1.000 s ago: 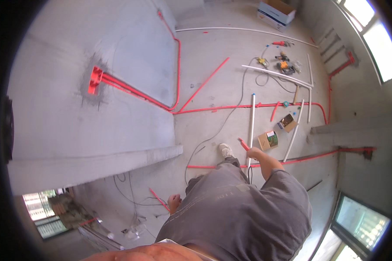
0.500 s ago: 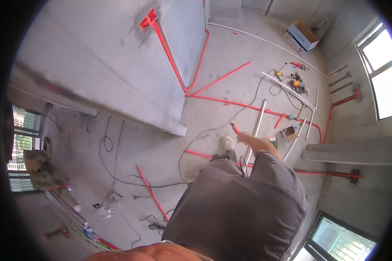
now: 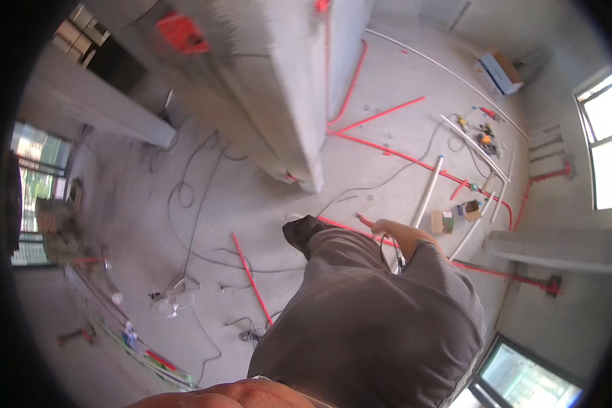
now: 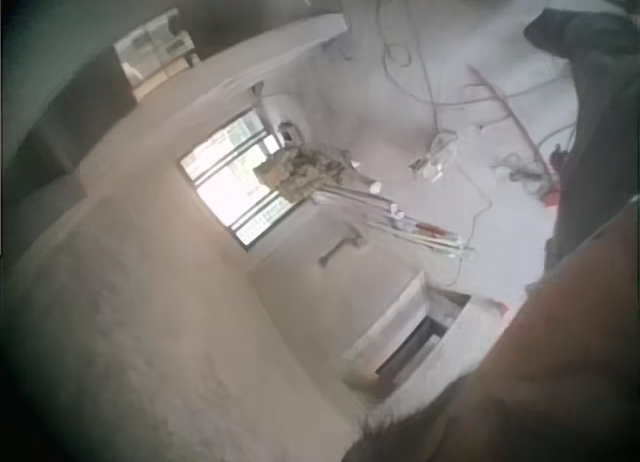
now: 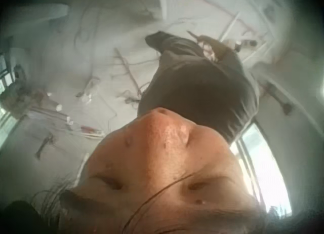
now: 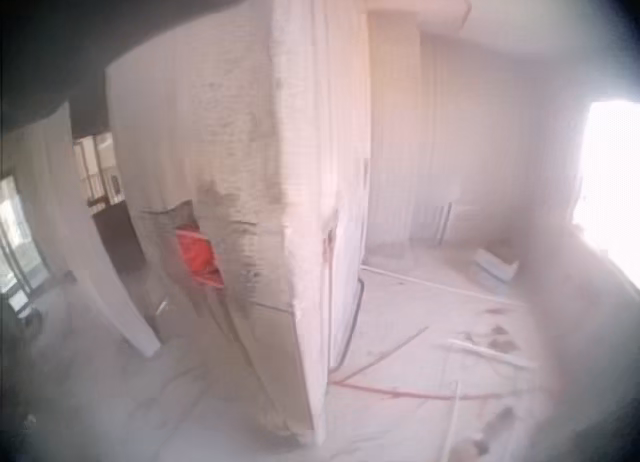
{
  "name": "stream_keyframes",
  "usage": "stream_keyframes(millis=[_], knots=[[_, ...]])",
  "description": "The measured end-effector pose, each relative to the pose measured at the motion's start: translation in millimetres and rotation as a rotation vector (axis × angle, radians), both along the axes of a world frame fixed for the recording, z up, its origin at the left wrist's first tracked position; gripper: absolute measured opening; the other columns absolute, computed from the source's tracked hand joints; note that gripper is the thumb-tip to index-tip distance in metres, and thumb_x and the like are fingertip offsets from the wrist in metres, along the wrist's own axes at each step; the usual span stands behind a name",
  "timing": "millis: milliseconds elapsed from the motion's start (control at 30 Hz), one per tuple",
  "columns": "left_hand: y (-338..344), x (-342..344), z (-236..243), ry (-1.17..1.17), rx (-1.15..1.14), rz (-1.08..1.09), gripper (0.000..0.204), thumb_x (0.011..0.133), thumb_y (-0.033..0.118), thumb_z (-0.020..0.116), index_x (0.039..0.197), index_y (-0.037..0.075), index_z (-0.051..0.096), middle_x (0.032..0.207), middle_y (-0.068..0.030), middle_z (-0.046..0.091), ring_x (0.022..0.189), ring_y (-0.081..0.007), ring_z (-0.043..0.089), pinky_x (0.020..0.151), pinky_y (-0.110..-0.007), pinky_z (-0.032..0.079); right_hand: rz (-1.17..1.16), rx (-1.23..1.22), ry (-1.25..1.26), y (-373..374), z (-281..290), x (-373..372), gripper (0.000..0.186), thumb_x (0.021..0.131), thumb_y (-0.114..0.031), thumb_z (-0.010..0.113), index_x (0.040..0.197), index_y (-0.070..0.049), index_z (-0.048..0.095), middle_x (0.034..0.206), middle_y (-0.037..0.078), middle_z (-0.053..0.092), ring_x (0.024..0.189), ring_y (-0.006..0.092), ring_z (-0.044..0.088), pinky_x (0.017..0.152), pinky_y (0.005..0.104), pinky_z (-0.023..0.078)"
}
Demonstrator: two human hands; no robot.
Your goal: The person is installing white plastic pipes in a room under construction. They use a red pipe cutter to cut the pipes to length and then connect them using white elbow fittings. The person works on the floor, assembling sections of the pipe system.
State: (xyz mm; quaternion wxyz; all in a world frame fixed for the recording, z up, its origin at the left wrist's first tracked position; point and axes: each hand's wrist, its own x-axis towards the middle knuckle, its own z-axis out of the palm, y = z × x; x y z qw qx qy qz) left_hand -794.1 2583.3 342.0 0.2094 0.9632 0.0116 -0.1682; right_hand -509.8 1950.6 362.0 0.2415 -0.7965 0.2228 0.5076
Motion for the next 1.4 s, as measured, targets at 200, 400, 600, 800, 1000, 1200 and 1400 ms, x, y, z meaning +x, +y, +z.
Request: stream_keyframes(millis=[200,400,600,800,1000,1200,1400], knots=[[12.6,207.0,28.6,0.334,-0.776,1.107,0.022,0.096,0.019,0.069,0.105,0.000,0.066,0.075,-0.0070,0.066,0.061,-0.0188,0.064,0.054,-0.036,0.053,0.169,0.034,0.289,56.7,-55.5,54.5,0.043,0.084,-0.034,0.078,0.110,-0.001,0.069,0.083,0.020,0.066,0.075,0.0353,0.067,0.064,0.0549,0.054],[117.4,326.6,42.6,0.437,-0.670,1.200,0.025,0.091,0.019,0.072,0.102,-0.002,0.065,0.073,-0.0111,0.065,0.054,-0.0201,0.063,0.047,-0.033,0.050,-0.006,0.103,0.588,170.2,-46.0,195.9,0.042,0.082,-0.035,0.082,0.111,-0.013,0.063,0.092,0.007,0.058,0.074,0.0225,0.058,0.072,0.0505,0.054],[216.5,448.6,43.0,0.526,-0.576,1.039,0.027,0.095,0.023,0.072,0.102,-0.002,0.065,0.072,-0.0134,0.066,0.052,-0.0246,0.063,0.045,-0.037,0.052,-0.339,0.307,0.320,259.8,-44.4,285.4,0.031,0.085,-0.038,0.080,0.094,-0.009,0.077,0.077,0.009,0.068,0.065,0.0223,0.064,0.066,0.0417,0.053],[277.5,673.3,68.9,0.647,-0.584,1.109,0.020,0.096,0.018,0.071,0.097,0.000,0.063,0.071,-0.0124,0.064,0.051,-0.0243,0.061,0.044,-0.037,0.048,-0.533,0.343,0.131,347.7,-11.9,379.9,0.032,0.088,-0.035,0.075,0.099,-0.006,0.077,0.086,0.009,0.070,0.069,0.0216,0.065,0.064,0.0410,0.051],[383.7,941.0,13.7,0.538,-0.575,0.575,0.018,0.097,0.018,0.069,0.096,0.003,0.059,0.068,-0.0097,0.059,0.051,-0.0231,0.058,0.046,-0.037,0.046,-0.781,0.282,0.067,425.1,-59.0,500.1,0.033,0.086,-0.034,0.073,0.100,-0.004,0.073,0.080,0.008,0.064,0.065,0.0214,0.061,0.060,0.0398,0.049],[408.6,1234.3,64.2,0.520,-0.557,0.854,0.019,0.098,0.020,0.068,0.100,0.006,0.057,0.068,-0.0042,0.056,0.052,-0.0153,0.054,0.045,-0.031,0.041,-0.821,0.430,-0.005,472.2,-37.7,632.8,0.035,0.082,-0.034,0.076,0.087,0.000,0.072,0.077,0.009,0.064,0.061,0.0219,0.059,0.053,0.0390,0.045],[366.7,1476.0,92.3,0.389,-0.624,0.716,0.019,0.098,0.018,0.068,0.101,0.003,0.059,0.071,-0.0047,0.058,0.053,-0.0139,0.053,0.046,-0.028,0.041,-1.071,0.269,-0.049,479.1,1.7,781.5,0.042,0.083,-0.042,0.077,0.079,-0.001,0.071,0.065,0.009,0.062,0.054,0.0199,0.058,0.050,0.0376,0.042]])
